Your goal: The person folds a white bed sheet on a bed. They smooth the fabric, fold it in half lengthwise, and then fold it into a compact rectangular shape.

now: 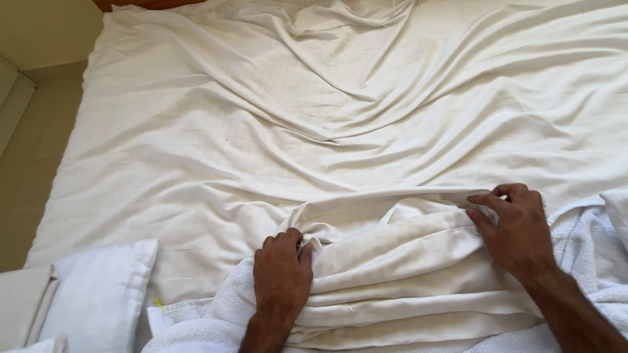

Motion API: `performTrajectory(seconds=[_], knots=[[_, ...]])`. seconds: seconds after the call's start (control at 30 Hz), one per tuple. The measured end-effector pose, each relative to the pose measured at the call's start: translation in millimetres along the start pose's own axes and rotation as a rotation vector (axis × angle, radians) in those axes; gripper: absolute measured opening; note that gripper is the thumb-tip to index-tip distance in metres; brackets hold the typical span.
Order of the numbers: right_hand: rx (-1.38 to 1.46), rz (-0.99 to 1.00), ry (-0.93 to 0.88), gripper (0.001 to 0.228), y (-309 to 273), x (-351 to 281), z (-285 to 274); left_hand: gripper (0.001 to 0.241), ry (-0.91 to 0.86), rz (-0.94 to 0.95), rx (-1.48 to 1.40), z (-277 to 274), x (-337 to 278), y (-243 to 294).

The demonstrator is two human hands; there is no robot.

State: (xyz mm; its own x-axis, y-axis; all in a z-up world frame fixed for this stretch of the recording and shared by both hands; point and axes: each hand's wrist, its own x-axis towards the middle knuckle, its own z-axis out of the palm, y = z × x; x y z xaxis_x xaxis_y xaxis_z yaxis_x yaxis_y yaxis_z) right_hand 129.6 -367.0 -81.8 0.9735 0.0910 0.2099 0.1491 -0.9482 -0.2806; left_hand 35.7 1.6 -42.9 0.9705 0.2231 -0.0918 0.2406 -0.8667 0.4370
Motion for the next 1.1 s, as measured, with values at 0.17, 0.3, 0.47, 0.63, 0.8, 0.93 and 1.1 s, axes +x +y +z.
performTrajectory(seconds=[0.17,0.3,0.47,0.63,0.8,0.93,1.1], knots=[[-0.139,0.019,-0.112,0.033,-6.6,5.1,-2.1,0.016,0.124,0.002,-0.126,-8.4,-2.3,8.2],[-0.087,0.202,-0.226,0.026,-8.4,8.3,-6.7,0.017,0.277,-0.039,-0.292,-17.7,-5.2,6.4],[0.254,0.243,-0.108,0.025,18.1,7.8,9.2,0.018,0.534,0.04,-0.422,-22.3,-6.0,-9.1],[0.325,0.129,0.106,0.019,19.4,-0.2,2.2,0.019,0.699,0.045,-0.57,-36.6,-9.9,-16.0],[0.996,0.334,0.207,0.022,18.5,-5.6,-12.1,0.019,0.782,-0.024,-0.595,-45.6,-12.4,-24.5],[1.127,0.316,0.204,0.022,51.6,-11.5,-2.9,0.018,0.782,-0.022,-0.704,-46.5,-14.7,-25.4],[1.443,0.462,0.179,0.026,54.5,-11.6,-21.3,0.016,0.74,-0.145,-0.948,-46.3,-11.1,-36.0]])
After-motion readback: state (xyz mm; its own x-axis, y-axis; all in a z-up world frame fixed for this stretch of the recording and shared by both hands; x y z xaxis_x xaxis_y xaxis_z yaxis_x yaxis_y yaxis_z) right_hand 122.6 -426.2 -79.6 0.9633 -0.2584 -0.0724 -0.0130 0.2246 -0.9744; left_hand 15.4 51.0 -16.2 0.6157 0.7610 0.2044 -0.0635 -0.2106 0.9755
